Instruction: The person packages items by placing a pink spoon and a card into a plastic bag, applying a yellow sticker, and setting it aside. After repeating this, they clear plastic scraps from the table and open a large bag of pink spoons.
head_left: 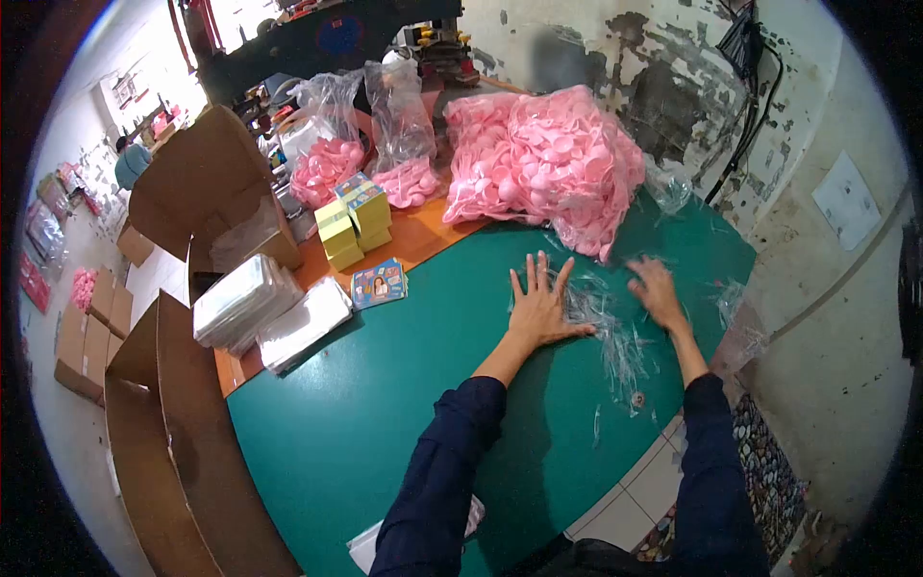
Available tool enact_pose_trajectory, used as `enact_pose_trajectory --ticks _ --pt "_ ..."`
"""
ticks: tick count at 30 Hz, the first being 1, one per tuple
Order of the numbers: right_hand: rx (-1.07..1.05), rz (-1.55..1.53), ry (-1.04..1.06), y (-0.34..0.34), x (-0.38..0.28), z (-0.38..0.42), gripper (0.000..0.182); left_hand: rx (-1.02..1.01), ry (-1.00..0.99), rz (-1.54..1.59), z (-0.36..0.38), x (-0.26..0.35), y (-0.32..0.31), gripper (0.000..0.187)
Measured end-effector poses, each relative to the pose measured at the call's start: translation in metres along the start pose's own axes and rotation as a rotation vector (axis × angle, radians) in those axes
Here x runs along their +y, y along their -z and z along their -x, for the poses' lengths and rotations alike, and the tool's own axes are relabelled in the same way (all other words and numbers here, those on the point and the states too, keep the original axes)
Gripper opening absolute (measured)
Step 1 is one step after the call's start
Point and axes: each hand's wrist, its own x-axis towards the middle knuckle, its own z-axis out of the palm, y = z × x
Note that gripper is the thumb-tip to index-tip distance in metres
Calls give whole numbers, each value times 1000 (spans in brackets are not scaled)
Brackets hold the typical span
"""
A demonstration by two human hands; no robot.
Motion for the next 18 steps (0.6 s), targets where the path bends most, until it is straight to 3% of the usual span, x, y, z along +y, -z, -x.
enact_pose_trajectory --ticks 1,2,5,9,10,11,13,14,15,16,17,18 --pt "-66 18 39 -1 -5 5 70 -27 -9 14 -7 -4 -1 118" --pt "-151 54 14 -6 -15 17 92 3 -86 -4 -10 -4 -1 115" --pt "-293 -30 84 12 -59 55 118 -36 -327 319 -9 -9 1 111" --pt "-167 81 62 -3 -80 81 129 -88 -361 347 9 14 -5 81" --pt "-119 73 63 -9 -80 75 128 -244 -262 419 15 26 4 72" --pt "-74 66 67 -15 -81 69 128 -215 -233 505 17 33 -1 72" --pt "-10 -10 116 -30 -81 60 114 -154 -161 665 26 50 -18 74" --pt "-10 -5 169 -39 -78 53 108 19 -212 597 25 55 -33 77" --pt "-6 0 224 -42 -85 47 101 51 -198 655 23 59 -35 75" --pt "64 86 369 -41 -92 45 75 84 -186 712 19 60 -37 74" --pt "54 125 305 -42 -95 47 67 119 -176 768 14 60 -34 72" --pt "40 164 238 -43 -98 53 59 -40 -20 843 14 62 -17 76"
